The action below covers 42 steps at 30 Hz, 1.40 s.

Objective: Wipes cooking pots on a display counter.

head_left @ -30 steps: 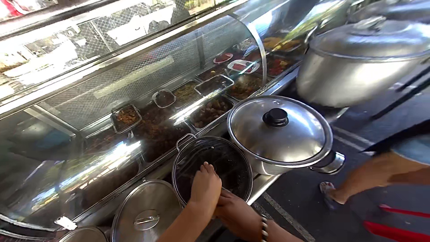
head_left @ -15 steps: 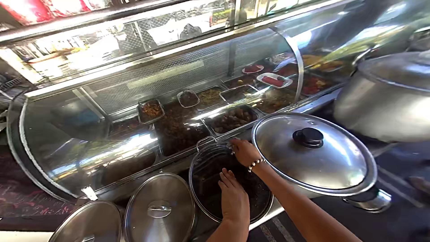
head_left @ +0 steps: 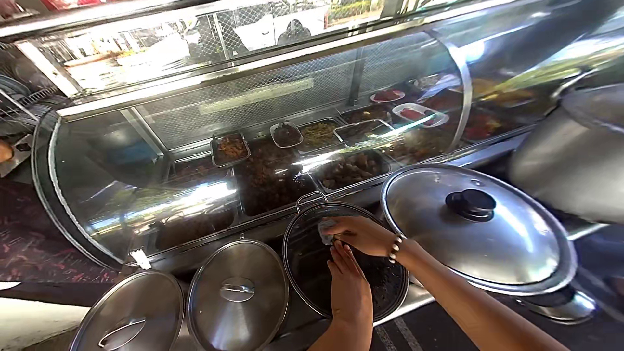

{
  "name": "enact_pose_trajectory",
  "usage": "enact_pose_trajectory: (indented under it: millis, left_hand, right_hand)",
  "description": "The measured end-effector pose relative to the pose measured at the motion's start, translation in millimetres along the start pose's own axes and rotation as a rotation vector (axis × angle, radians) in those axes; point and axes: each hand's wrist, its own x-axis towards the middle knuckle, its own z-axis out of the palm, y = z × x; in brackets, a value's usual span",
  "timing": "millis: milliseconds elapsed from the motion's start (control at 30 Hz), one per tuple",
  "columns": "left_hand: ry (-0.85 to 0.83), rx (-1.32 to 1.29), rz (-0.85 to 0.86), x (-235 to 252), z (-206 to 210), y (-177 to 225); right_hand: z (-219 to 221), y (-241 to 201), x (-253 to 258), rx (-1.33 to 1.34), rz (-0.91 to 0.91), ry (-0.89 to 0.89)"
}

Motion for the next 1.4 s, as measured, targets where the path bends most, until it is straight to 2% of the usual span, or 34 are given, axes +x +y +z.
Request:
enact_pose_trajectory:
  millis: [67,133,233,300,400,467,500,567,633,667,700,833,933,1000,1067,1133,1200,1233,1267,1300,1400]
  left_hand:
    - [-0.039,-0.014,0.025,-1,-2,-1]
    - [-0.014,0.011,0.067,-4,-3,-4]
    - [0.371,0.157,0.116,-6,11,-6]
    - [0.453,0.223,0.11,-7,16,-2]
    - [0.435,0.204,0.086,-6,17,5]
    - [0.249,0.161,0.104,-8,8,6]
    - [0.213,0.165,0.105,-8,6,5]
    - [0.335,0.285,0.071,-5,10,3]
    - [0.414,0.296,0.058,-3,13,2]
    - [0.402,0.264,0.07,-4,11,1]
    - [0.351,0.212,0.089,-5,5,-1]
    - [-0.066,0.048,0.132,-5,-27,-16]
    - [-0.134,0.004,0.182,1,-39,-29]
    - [-0.141,-0.026,0.258,7,-46,-41]
    - [-0.191,-0.055,0.362,17,-52,-57]
    - [-0.253,-0.05,0.467,30,-59,-70]
    - [-0.305,0.01,0.544,39,-72,-74]
    - [-0.329,0.052,0.571,42,-79,-74]
    - [-0.356,0.097,0.594,45,-87,-72]
    - [-0.392,0.151,0.617,49,-94,-69]
    - [-0.51,0.293,0.687,69,-108,-63]
  right_hand:
    - [10,10,-15,0.046,0.137,0.137]
    - [15,10,-18,0.035,0.236,0.191]
    - [12,-1,-1,-0.077,0.253,0.146]
    - [7,-10,20,-0.147,0.159,0.061]
    - [12,-29,60,-0.227,-0.052,-0.062]
    - [22,-43,81,-0.208,-0.231,-0.205]
    - [25,-47,89,-0.191,-0.303,-0.278]
    - [14,-47,95,-0.153,-0.346,-0.374]
    - [-3,-31,97,-0.132,-0.322,-0.351]
    - [-12,-18,99,-0.142,-0.28,-0.298]
    - [-23,-6,98,-0.16,-0.222,-0.252]
    - [-42,21,62,-0.148,0.078,-0.085]
    - [-17,38,14,-0.14,0.321,0.158]
    - [8,20,-27,-0.196,0.534,0.17]
    - [39,-7,-69,-0.175,0.668,0.15]
    - [77,-35,-101,-0.145,0.66,0.235]
    - [127,-54,-111,-0.192,0.49,0.516]
    - [144,-64,-105,-0.212,0.394,0.597]
    - [152,-74,-95,-0.217,0.311,0.598]
    - [153,-86,-81,-0.202,0.25,0.521]
    - [123,-113,-21,-0.124,0.172,0.192]
